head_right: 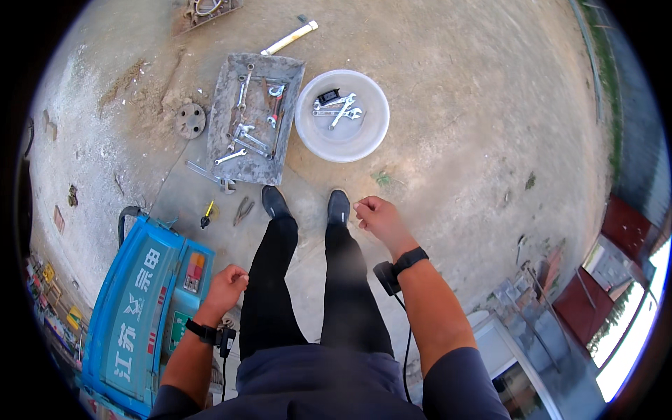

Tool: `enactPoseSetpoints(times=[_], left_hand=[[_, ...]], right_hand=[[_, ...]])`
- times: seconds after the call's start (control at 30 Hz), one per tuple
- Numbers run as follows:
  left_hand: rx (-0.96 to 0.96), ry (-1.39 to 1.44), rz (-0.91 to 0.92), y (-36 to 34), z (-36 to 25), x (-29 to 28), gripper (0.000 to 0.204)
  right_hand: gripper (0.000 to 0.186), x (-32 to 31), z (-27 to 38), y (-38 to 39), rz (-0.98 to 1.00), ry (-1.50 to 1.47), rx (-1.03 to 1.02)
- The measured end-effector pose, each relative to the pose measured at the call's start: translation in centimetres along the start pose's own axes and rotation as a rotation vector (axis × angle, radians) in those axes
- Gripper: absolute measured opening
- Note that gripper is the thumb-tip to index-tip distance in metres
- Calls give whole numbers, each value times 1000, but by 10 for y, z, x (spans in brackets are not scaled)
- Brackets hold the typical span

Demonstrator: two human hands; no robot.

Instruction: The person walks around a cluttered outdoor area, picks up a wrench, and uses it to tighten bolts on the wheel hub of a three-wheeled vehicle. The person also briefly sweeps the ground with a broom.

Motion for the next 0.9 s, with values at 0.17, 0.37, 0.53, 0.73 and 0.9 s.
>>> enactPoseSetpoints(times=[0.17,0.37,0.53,0.73,0.9], left_hand=[[41,-133,-8,-18,-9,-24,18],[387,-234,-22,-36,-36,-6,23],[355,-321,-45,-61,-42,9,22],[258,-260,-118,-92,-57,-3,21],[202,-291,-149,-110,-66,-4,22]], right_hand=[[23,14,22,-33,-18,18,-2],[29,14,36,-116,-30,95,-6],[39,14,36,-220,-70,183,-43],[49,11,-4,-355,-117,447,-147],[56,24,-18,-411,-46,625,-65]])
Point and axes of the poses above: each hand's wrist, its own y-axis away from the middle knuckle, its own x-axis out of the palm, z = x × y, the point moved 9 cm from there along -y, towards the middle knuckle, and after that the axes turned 7 degrees about y, right-handed, at the moved point
